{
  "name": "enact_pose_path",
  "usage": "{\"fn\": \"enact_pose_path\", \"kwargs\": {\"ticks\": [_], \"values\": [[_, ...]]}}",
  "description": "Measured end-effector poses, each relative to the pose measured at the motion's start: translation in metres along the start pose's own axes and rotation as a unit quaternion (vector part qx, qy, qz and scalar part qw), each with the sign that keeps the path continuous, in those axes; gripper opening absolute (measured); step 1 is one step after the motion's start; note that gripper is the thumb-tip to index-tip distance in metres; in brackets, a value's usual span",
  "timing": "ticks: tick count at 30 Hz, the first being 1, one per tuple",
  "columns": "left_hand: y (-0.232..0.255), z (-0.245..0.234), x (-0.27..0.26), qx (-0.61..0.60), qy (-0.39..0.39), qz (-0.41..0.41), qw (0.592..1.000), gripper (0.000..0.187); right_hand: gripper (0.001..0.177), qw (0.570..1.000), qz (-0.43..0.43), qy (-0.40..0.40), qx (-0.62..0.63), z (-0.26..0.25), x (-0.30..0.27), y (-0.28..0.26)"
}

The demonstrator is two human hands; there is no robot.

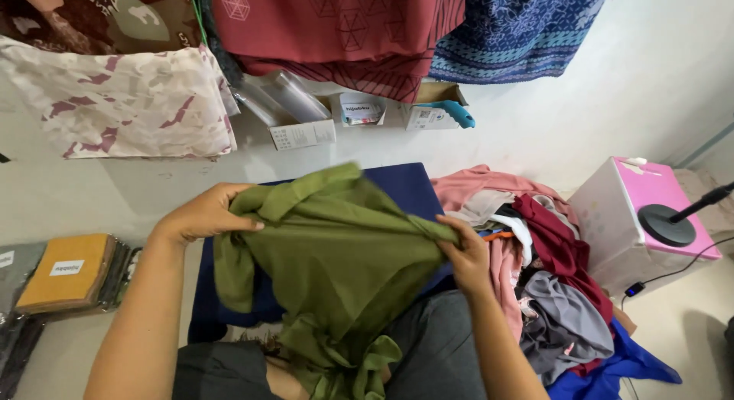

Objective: Cleaning a hijab with a lint roller and folding it neatly on a flat surface.

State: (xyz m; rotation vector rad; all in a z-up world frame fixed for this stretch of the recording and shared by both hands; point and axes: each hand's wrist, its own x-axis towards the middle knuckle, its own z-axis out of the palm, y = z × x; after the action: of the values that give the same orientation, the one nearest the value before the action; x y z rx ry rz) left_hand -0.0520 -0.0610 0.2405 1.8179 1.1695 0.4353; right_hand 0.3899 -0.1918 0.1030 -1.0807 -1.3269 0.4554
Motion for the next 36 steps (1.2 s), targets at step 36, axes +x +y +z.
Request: {"fn": "enact_pose_path", "kwargs": {"ticks": [36], "values": [[-0.244,0.118,-0.030,0.270,0.316,0.044,0.908,0.070,0.006,0.995,0.041,-0.063,-0.068,0.115,0.050,0.099]]}}
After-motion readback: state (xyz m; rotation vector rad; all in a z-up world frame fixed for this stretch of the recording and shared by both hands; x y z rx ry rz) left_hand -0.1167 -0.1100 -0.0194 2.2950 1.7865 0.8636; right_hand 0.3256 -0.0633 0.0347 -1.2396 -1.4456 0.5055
